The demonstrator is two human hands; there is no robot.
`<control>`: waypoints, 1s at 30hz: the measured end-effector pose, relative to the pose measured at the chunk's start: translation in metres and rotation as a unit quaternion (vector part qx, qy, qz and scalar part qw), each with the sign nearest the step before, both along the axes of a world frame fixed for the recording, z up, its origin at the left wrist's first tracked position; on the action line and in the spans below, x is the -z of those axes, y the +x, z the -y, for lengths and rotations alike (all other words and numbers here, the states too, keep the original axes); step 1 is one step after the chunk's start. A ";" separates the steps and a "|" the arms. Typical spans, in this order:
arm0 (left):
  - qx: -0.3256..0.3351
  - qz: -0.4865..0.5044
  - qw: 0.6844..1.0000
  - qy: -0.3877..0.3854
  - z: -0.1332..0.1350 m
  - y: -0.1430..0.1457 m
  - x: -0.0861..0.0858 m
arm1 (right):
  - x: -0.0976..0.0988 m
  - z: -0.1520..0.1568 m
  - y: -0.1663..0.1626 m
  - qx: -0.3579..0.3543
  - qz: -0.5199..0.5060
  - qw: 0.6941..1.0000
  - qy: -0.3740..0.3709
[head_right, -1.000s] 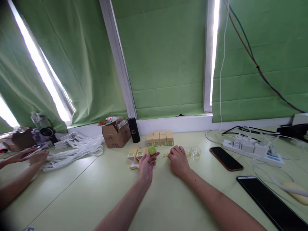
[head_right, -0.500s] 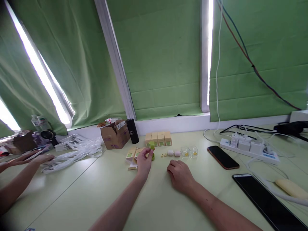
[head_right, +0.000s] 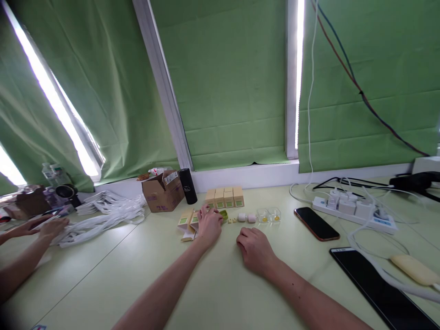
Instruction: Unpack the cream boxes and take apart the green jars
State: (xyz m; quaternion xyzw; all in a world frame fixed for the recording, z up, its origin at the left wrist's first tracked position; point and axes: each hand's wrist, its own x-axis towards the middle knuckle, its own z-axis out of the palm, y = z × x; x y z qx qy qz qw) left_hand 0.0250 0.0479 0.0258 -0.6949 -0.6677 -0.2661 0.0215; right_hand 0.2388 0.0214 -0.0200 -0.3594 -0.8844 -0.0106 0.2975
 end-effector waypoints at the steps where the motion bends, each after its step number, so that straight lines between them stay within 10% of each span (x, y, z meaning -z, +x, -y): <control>1: 0.003 -0.008 1.000 -0.006 -0.001 0.000 0.001 | 0.000 0.000 0.000 -0.001 -0.003 1.000 -0.001; 30: 0.005 -0.105 0.989 -0.099 -0.008 -0.035 -0.014 | 0.000 0.000 0.000 0.000 -0.013 1.000 0.003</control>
